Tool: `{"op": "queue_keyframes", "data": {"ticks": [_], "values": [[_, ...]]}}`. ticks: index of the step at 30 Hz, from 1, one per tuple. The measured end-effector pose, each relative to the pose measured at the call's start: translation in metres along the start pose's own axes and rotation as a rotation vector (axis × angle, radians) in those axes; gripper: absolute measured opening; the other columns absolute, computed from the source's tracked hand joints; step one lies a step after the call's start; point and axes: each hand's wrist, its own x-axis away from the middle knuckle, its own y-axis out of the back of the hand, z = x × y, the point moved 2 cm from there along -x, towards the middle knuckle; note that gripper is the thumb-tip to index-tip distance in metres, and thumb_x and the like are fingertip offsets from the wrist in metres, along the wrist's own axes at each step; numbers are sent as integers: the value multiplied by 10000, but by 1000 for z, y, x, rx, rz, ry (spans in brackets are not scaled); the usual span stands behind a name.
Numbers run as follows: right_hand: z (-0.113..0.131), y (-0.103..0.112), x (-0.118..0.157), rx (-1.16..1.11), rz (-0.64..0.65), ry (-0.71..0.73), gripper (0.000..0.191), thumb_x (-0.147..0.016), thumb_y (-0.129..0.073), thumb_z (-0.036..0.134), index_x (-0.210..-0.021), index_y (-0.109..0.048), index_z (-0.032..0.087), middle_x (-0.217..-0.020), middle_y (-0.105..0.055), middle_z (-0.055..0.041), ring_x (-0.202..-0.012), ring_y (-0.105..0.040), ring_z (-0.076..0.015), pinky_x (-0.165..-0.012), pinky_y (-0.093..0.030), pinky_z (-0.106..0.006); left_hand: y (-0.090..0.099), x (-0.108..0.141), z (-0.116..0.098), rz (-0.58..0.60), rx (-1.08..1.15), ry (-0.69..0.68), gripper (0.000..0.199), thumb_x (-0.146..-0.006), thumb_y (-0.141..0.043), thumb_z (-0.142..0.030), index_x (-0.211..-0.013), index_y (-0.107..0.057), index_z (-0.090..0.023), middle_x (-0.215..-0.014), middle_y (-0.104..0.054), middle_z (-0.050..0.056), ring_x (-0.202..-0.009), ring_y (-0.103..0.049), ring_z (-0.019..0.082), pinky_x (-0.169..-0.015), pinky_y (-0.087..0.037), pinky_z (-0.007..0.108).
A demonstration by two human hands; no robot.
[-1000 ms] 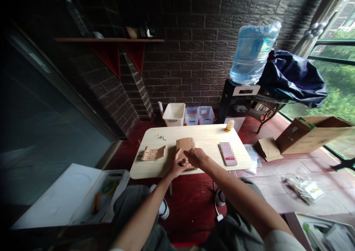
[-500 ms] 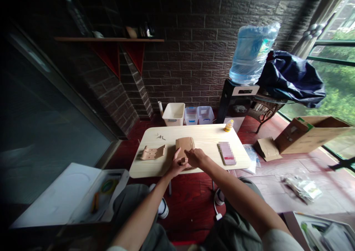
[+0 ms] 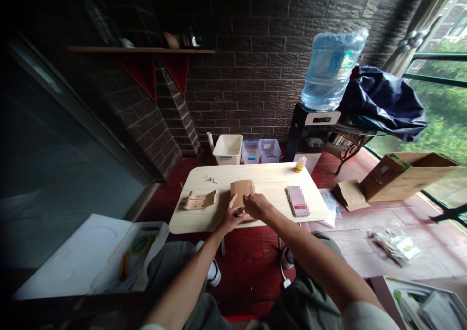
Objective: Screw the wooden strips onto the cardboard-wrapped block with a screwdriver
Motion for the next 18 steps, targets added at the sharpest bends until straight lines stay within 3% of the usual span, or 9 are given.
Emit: {"op": "queue_keyframes", "data": {"ticks": [6,13,18], "values": [[0,-2,3,-16,15,-39,375,-980,-473,339,-1244,-503,75,-1060,-708,-234,-951,-718,-322,-744,-546,-374,0,-1,2,20,-5,8,244,-709,-794,-365,-885,-755,-201,-1394,-563,125,-1391,-426,306,-1196,-259,487],[-10,-6,3,-31,25,61,341,-962,-466,243,-1286,-478,137,-1107,-708,-190,-1004,-706,-309,-777,-538,-365,-2,-1,8,-4,42,25,325,-690,-807,-387,-952,-754,-204,-1347,-597,117,-1396,-426,310,-1201,-267,483],[-9,-11,-1,-28,44,-2,345,-984,-463,288,-1273,-469,100,-1085,-700,-220,-994,-709,-306,-783,-540,-367,0,-1,6,13,10,13,304,-702,-801,-383,-944,-752,-206,-1302,-631,120,-1401,-417,320,-1226,-192,496]]}}
